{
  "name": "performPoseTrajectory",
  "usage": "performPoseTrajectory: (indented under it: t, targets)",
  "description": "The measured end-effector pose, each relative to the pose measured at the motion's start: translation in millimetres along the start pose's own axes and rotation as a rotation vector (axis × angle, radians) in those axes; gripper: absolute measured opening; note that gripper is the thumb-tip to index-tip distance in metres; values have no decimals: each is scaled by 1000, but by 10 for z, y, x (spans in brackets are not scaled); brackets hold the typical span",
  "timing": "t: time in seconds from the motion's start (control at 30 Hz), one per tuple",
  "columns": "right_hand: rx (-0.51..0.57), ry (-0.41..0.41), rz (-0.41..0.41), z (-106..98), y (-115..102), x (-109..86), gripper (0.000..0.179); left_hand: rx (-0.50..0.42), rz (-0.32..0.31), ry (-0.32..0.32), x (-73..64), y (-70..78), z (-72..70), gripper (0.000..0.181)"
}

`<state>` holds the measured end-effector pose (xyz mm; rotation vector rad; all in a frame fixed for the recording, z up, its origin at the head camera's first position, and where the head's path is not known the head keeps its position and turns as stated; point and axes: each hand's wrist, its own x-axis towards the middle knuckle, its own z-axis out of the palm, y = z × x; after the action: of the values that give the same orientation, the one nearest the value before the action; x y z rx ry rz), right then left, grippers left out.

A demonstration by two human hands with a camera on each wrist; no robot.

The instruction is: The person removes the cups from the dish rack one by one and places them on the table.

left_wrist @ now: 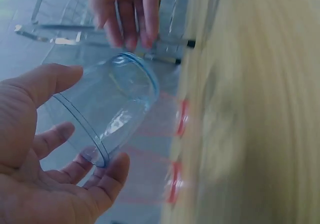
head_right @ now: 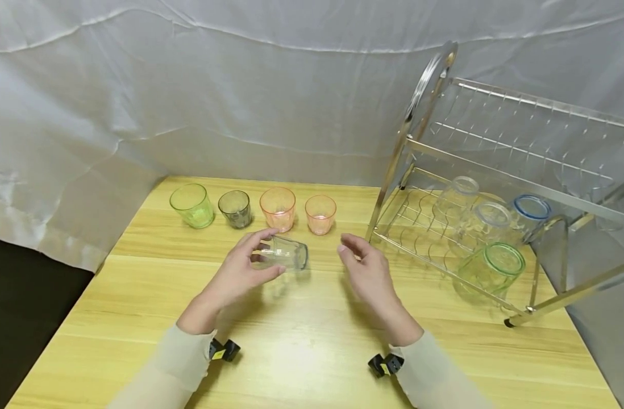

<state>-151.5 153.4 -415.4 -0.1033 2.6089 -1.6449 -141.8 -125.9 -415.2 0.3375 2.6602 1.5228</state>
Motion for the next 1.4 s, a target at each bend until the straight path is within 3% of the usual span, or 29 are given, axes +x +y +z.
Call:
performPoseTrajectory:
  t: [0.2, 0.4, 0.5, 0.7, 0.97, 1.4]
  targets:
    - [-242, 194, -154, -244, 113, -28, 42, 126, -32, 24, -72, -100, -336, 83]
    - [-495, 361, -352, -464, 247, -40, 41, 330, -74, 54, -128, -164, -794, 85]
    - [-572, 369, -378, -522, 285, -47, 47, 440, -117, 51, -158, -183, -1039, 85]
    - [-663, 276, -302, -524, 346, -62, 60, 590, -181, 23, -188, -283, -1388, 82]
    - [-774, 203, -235, -480, 405, -93, 67, 646, -247, -18, -184, -445, -1559, 81]
    - [-841, 194, -248, -451, 452, -103, 67, 660, -291, -48, -144, -574, -1595, 83]
